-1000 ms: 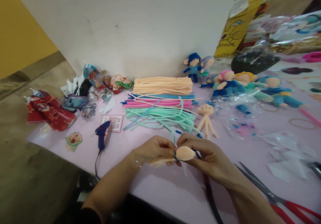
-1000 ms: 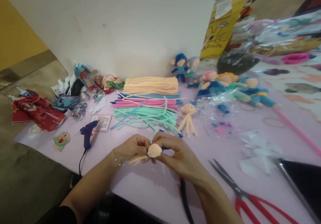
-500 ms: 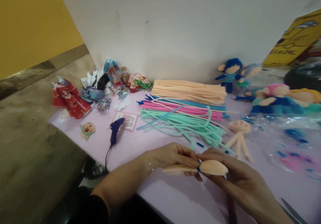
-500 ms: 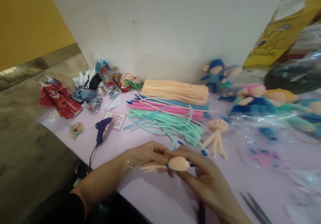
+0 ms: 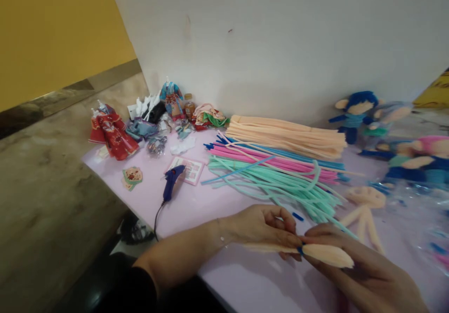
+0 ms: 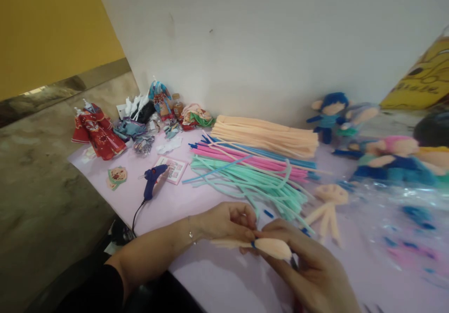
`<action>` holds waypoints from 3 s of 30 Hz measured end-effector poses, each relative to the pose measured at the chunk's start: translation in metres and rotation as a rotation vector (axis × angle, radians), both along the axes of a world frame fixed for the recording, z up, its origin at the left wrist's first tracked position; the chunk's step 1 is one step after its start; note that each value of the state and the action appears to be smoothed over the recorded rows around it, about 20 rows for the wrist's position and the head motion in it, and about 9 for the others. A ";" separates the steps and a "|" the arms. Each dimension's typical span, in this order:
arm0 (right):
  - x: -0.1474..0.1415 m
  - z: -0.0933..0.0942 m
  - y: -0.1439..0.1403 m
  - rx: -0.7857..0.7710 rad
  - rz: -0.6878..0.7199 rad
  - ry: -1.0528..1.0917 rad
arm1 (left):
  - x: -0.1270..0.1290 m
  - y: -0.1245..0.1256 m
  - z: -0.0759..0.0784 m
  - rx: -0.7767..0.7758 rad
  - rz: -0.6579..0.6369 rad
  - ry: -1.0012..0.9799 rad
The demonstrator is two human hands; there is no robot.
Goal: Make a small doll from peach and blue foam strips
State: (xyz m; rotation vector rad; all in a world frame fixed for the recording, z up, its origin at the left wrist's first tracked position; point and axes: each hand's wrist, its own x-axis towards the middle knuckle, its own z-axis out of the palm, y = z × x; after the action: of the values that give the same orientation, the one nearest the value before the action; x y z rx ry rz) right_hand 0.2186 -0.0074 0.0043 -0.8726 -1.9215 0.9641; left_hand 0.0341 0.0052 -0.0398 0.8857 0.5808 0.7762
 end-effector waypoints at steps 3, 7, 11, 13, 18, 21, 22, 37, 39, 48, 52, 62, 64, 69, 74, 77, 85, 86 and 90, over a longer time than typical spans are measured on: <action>0.001 -0.003 0.000 0.022 -0.024 -0.043 | 0.000 -0.001 0.005 0.009 0.105 0.053; 0.000 -0.004 -0.003 0.088 -0.098 -0.097 | -0.002 -0.006 0.012 0.053 0.211 0.039; -0.001 -0.006 -0.003 0.147 -0.175 -0.155 | 0.002 -0.009 0.013 0.106 0.247 -0.009; -0.001 -0.009 -0.001 0.176 -0.197 -0.156 | 0.005 -0.010 0.013 0.125 0.293 -0.009; -0.003 -0.016 0.001 0.203 -0.220 -0.132 | 0.008 -0.013 0.017 0.162 0.451 0.038; -0.007 -0.014 -0.003 0.201 -0.263 -0.076 | 0.006 -0.015 0.021 0.182 0.506 0.083; -0.008 -0.013 -0.004 0.199 -0.278 -0.051 | 0.005 -0.015 0.022 0.183 0.508 0.093; -0.014 -0.007 -0.009 0.224 -0.254 0.037 | 0.004 -0.018 0.023 -0.065 0.403 -0.011; -0.015 -0.006 -0.008 0.224 -0.271 0.025 | 0.006 -0.016 0.020 -0.077 0.420 -0.014; -0.012 -0.011 -0.002 0.268 -0.252 -0.011 | 0.006 -0.006 0.006 -0.127 0.285 -0.009; -0.009 -0.010 -0.003 0.232 -0.208 -0.040 | 0.002 -0.004 0.004 -0.148 0.208 0.027; -0.011 -0.006 -0.007 0.188 -0.259 -0.009 | 0.006 -0.009 0.015 -0.106 0.261 -0.022; -0.011 -0.007 -0.007 0.166 -0.244 -0.004 | 0.006 -0.010 0.015 -0.098 0.279 -0.027; -0.010 -0.004 -0.005 0.130 -0.192 -0.004 | 0.002 -0.007 0.011 -0.139 0.282 -0.056; -0.015 0.005 -0.007 0.145 -0.129 0.005 | -0.001 -0.010 0.014 -0.179 0.220 -0.092; -0.017 0.008 -0.009 0.176 -0.089 0.050 | -0.002 -0.013 0.018 -0.194 0.204 -0.102; -0.021 0.012 -0.012 0.152 -0.040 0.114 | -0.005 -0.016 0.016 -0.200 0.110 -0.079; -0.021 0.012 -0.013 0.123 -0.033 0.127 | -0.005 -0.016 0.015 -0.199 0.092 -0.071; -0.020 0.013 -0.014 -0.005 -0.006 0.157 | -0.008 -0.016 0.011 -0.184 0.032 -0.053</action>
State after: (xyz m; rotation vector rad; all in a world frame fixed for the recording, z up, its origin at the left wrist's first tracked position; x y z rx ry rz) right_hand 0.1989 -0.0213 0.0174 -0.7811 -1.7828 1.0038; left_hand 0.0262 -0.0107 -0.0287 0.6857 0.6104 0.7604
